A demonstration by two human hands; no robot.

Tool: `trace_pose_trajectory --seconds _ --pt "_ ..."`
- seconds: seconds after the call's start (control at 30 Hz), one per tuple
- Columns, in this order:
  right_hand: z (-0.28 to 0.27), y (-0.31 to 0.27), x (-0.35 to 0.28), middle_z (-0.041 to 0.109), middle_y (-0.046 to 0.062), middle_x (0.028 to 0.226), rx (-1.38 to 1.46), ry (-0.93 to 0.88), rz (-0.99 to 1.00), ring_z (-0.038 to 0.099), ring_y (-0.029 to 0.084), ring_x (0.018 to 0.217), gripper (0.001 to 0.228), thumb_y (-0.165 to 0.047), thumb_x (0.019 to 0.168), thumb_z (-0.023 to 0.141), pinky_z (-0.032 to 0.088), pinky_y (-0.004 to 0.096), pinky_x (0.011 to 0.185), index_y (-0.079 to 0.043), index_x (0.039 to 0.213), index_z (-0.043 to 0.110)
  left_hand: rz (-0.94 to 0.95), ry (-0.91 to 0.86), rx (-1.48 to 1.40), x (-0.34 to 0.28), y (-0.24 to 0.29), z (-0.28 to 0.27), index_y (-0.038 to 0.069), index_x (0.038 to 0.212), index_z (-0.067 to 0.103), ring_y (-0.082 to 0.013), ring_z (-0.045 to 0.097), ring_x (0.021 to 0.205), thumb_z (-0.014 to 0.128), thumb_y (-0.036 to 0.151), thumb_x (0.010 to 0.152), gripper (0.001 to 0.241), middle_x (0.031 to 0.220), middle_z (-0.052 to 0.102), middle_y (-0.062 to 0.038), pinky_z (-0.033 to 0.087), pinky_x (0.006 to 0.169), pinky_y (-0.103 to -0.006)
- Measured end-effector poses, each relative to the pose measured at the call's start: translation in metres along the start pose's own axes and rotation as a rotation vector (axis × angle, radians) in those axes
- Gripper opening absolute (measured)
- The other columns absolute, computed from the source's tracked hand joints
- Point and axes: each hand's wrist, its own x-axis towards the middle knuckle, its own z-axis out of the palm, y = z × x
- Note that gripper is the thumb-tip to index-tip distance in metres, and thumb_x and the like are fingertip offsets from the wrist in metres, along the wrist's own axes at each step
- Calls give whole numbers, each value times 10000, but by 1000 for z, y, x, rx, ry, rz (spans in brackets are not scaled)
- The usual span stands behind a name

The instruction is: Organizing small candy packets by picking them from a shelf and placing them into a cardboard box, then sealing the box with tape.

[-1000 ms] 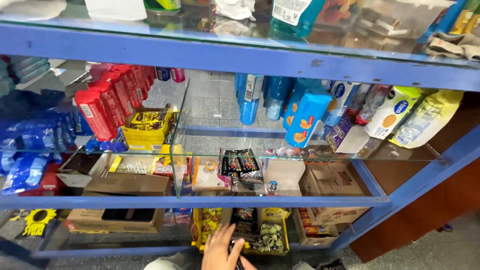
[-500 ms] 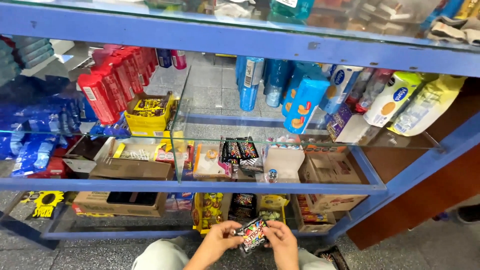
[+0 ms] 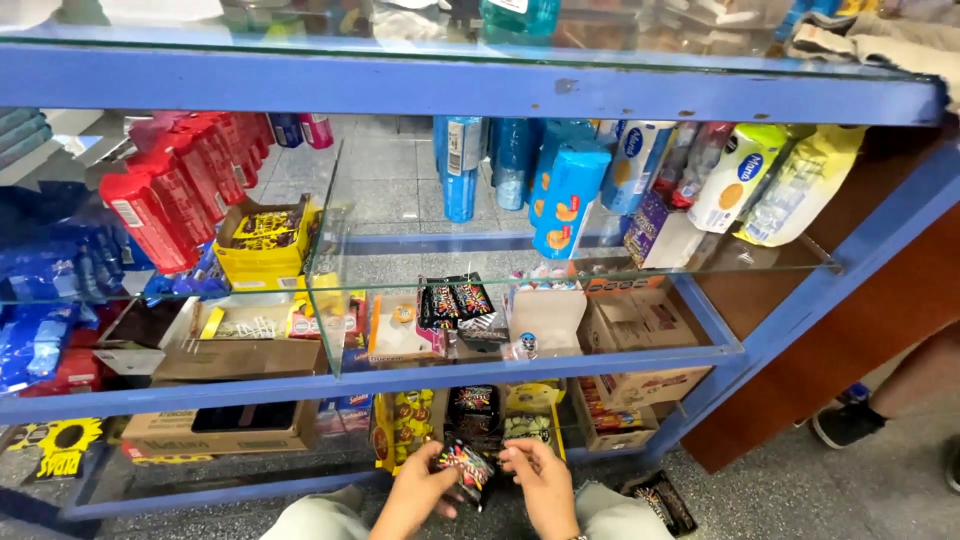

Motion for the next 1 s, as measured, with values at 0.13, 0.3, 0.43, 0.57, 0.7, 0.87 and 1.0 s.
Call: trace_pose_trajectory --seconds 0.13,0.3,0.43,0.57,0.7,0.87,1.0 --pt "0 -5 0 831 51 1057 107 45 26 751 171 934 275 -230 1017 597 592 310 847 -91 1151 793 206 172 -233 51 10 8 -17 1023 576 -354 800 677 661 94 977 147 1007 681 -224 662 491 -407" --pt "-3 -11 4 813 110 1046 234 15 114 737 215 906 281 -198 1044 586 589 329 836 -26 1169 771 176 414 805 74 31 20 217 1098 799 -312 730 1024 620 467 942 345 1030 798 -63 559 849 -437" --pt "-12 -11 7 753 82 1180 246 -40 163 689 239 993 297 -234 1042 569 641 401 952 -101 1268 707 257 497 928 87 3 24 236 1156 689 -266 749 807 590 449 981 292 872 765 -29 596 662 -394" --pt "-6 -14 9 801 147 1046 323 -15 155 709 237 880 284 -173 1048 586 577 344 788 8 1177 761 676 394 1170 116 -15 31 167 983 695 -345 663 865 669 106 786 208 882 701 -96 574 705 -486" --pt "0 -17 11 813 160 1031 324 -24 124 720 227 841 273 -146 1044 579 592 327 770 8 1162 771 624 76 1661 191 -6 50 51 995 753 -301 710 882 667 -2 887 148 1001 727 -128 596 761 -444" --pt "-7 -15 10 749 129 1130 344 -94 205 672 256 931 287 -200 1051 567 629 400 892 -54 1241 725 299 -79 1934 207 13 65 146 1185 726 -293 662 1106 513 91 1008 283 1163 734 -70 359 1085 -468" --pt "-14 -16 20 757 166 1120 379 -78 251 686 290 945 291 -188 1042 596 637 417 894 -15 1228 736 148 -101 2008 194 26 74 154 1486 528 -272 579 1265 505 160 1066 421 1416 615 -45 312 1132 -508"
